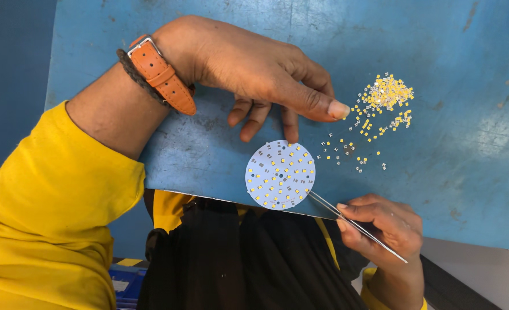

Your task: The person uses tweezers to pick up small yellow LED components from a pile on a blue work surface and places them one by one into designated spots on a circular LED board. The person continues this process throughout the clip, filling the board with LEDs.

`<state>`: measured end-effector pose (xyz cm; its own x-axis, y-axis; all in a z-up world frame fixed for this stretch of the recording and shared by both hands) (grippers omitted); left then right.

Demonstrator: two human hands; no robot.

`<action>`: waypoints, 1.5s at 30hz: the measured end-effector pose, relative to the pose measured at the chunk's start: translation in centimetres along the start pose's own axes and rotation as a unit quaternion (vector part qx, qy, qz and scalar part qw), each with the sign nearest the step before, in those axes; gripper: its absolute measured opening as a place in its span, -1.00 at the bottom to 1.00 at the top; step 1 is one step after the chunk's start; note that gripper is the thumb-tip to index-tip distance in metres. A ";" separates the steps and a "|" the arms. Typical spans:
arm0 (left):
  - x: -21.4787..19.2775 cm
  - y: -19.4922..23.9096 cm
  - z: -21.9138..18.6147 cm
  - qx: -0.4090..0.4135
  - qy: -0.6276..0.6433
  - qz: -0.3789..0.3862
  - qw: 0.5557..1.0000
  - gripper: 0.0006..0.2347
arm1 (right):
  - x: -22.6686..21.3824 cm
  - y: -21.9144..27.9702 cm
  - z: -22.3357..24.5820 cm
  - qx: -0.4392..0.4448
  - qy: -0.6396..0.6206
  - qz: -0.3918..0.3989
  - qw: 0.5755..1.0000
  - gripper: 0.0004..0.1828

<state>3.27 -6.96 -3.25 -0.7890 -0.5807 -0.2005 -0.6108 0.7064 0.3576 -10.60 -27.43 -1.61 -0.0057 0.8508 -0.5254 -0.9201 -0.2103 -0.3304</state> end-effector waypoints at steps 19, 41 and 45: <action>0.1 0.2 -0.4 -0.003 0.007 0.011 1.000 -0.32 | -0.8 -0.7 -0.4 0.061 0.078 -0.133 0.986 -0.80; 0.1 0.0 -0.3 0.009 0.002 -0.001 1.000 -0.31 | 1.6 0.0 2.3 -0.087 0.033 -0.035 0.995 -0.80; 0.0 0.2 -0.5 0.010 -0.004 -0.009 1.000 -0.30 | 1.7 0.0 2.5 -0.085 0.025 -0.040 0.995 -0.81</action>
<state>3.21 -6.99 -2.76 -0.7784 -0.5904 -0.2134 -0.6259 0.7039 0.3358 -11.61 -24.78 -0.56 0.0873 0.8439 -0.5293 -0.8375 -0.2255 -0.4977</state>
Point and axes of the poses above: each hand's wrist, its own y-axis away from the middle knuckle, its own x-axis out of the palm, z = x × y, the point moved 8 cm from there along -y, towards the middle knuckle, and after that the axes turned 15 degrees about -z, right-handed, at the moved point
